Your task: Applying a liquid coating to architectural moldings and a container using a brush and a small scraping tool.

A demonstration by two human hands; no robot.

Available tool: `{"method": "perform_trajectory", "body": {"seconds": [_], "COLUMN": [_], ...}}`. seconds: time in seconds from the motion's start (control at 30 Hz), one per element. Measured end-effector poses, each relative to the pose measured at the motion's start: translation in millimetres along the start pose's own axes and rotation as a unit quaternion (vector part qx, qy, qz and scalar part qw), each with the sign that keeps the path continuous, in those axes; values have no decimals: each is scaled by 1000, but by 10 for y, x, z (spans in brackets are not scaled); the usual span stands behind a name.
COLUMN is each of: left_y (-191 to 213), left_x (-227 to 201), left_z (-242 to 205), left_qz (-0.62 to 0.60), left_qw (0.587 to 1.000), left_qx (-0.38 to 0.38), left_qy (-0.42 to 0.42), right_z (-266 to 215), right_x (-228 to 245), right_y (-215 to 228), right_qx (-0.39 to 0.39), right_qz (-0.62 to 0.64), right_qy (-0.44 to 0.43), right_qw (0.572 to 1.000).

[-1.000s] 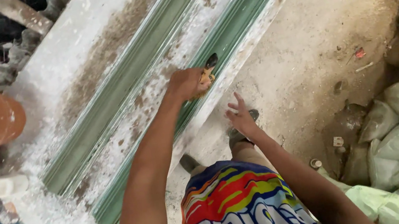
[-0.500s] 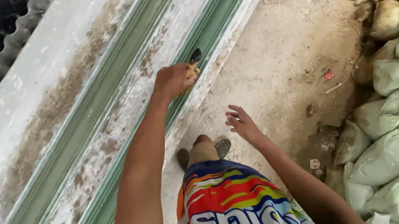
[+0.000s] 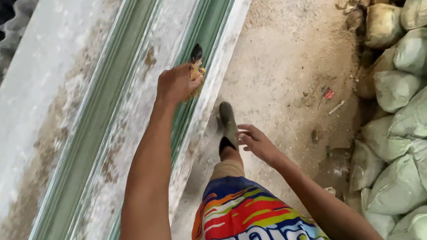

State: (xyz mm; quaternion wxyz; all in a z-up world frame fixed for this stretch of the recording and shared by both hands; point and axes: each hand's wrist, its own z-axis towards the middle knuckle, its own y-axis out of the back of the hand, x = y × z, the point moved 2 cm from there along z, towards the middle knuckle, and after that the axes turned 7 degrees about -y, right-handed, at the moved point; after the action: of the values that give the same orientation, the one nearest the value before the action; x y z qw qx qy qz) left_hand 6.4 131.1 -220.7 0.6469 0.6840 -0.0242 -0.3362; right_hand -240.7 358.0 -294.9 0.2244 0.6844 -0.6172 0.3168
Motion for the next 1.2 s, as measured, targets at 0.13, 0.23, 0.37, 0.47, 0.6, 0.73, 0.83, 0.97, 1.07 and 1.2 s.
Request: {"method": "perform_trajectory", "body": {"seconds": [0.13, 0.23, 0.37, 0.47, 0.6, 0.73, 0.83, 0.97, 1.07, 1.2], "left_y": [-133, -215, -475, -503, -567, -618, -672, -806, -854, -1012], "left_x": [-56, 9, 56, 70, 62, 39, 27, 30, 51, 5], "left_z": [999, 1738, 2456, 2958, 3490, 4244, 4843, 5644, 6185, 6840], "left_qz": [-37, -53, -10, 3, -2, -12, -16, -25, -7, -2], "left_qw": [997, 991, 1000, 1000, 1000, 999, 999, 999, 1000, 1000], "left_qx": [-51, -75, 1, 7, -3, 26, 44, 33, 22, 21], "left_qy": [-36, -100, -17, -15, -10, -14, 9, 9, 21, 13], "right_z": [521, 1065, 1427, 1729, 2191, 2661, 3023, 3695, 4166, 4419], "right_x": [571, 1044, 1727, 2194, 2332, 2637, 2926, 3207, 3556, 4322], "right_y": [624, 1046, 1442, 1637, 1844, 2162, 2481, 3053, 3437, 4013], "right_qx": [-19, -28, -46, -66, -37, -26, -37, -32, -36, -86], "right_qz": [1, 0, -68, -63, -32, -17, -21, -55, -54, -71], "right_qy": [9, 20, 65, 84, 57, 84, 67, 102, 150, 77], "right_qw": [1000, 999, 994, 992, 997, 996, 997, 993, 986, 991]}}
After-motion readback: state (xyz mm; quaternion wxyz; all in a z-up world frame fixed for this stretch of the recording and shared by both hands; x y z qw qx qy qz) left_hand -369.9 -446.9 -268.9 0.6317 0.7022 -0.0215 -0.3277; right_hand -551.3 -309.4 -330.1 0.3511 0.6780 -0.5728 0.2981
